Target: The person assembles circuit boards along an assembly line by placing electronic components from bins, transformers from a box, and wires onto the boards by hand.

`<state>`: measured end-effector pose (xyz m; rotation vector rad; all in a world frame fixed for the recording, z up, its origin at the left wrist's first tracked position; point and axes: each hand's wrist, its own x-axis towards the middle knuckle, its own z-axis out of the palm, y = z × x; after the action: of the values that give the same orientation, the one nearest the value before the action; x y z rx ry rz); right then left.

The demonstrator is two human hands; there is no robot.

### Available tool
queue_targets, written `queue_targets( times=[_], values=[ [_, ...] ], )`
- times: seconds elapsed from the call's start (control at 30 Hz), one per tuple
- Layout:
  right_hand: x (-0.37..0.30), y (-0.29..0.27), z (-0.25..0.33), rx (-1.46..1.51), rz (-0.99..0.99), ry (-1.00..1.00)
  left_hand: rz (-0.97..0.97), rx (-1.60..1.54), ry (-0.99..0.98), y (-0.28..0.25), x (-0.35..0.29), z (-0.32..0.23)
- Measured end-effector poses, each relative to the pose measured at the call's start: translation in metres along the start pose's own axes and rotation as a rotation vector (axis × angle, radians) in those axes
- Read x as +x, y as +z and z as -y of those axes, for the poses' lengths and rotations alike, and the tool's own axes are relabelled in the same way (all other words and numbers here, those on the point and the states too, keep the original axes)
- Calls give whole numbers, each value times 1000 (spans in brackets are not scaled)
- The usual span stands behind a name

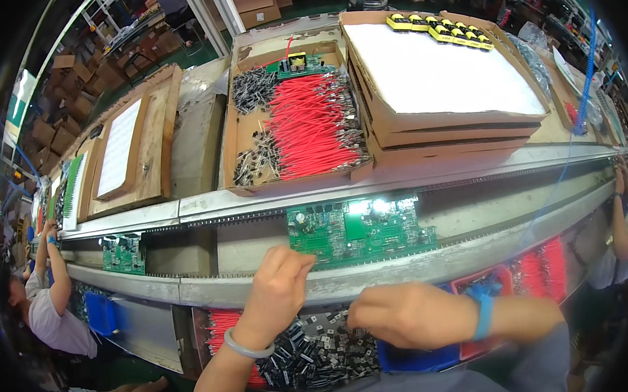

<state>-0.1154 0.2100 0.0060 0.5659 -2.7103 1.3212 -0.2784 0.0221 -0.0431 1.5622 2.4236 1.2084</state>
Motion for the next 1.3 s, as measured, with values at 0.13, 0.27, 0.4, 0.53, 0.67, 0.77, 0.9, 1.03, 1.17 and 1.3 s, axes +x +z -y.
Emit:
queue_targets(
  times=[0.13,0.27,0.4,0.53,0.67,0.77,0.9,1.03,1.17,1.3],
  values=[
    [3,-24,-15,48,-185,227,4,-59,-31,-2,-2,-2],
    [5,-43,-41,226,-291,559,-51,96,10,-19,-18,-22],
    [6,-51,-43,175,-312,549,439,163,-10,-43,-63,-33],
    [5,-45,-61,196,-334,489,514,236,-67,-40,-82,-38],
    [5,-47,-68,49,-235,413,502,221,-110,-37,-86,-37],
    [10,-46,-63,17,-233,463,524,191,-137,-37,-82,-34],
    [10,-46,-65,-59,-230,432,542,103,-253,-40,-78,-33],
    [8,-45,-69,-106,-223,379,470,-5,-295,-43,-73,-34],
    [11,-44,-69,-108,-234,354,448,-16,-232,-51,-68,-39],
    [15,-41,-68,-200,-213,310,374,-126,-313,-53,-70,-38]
  ],
)
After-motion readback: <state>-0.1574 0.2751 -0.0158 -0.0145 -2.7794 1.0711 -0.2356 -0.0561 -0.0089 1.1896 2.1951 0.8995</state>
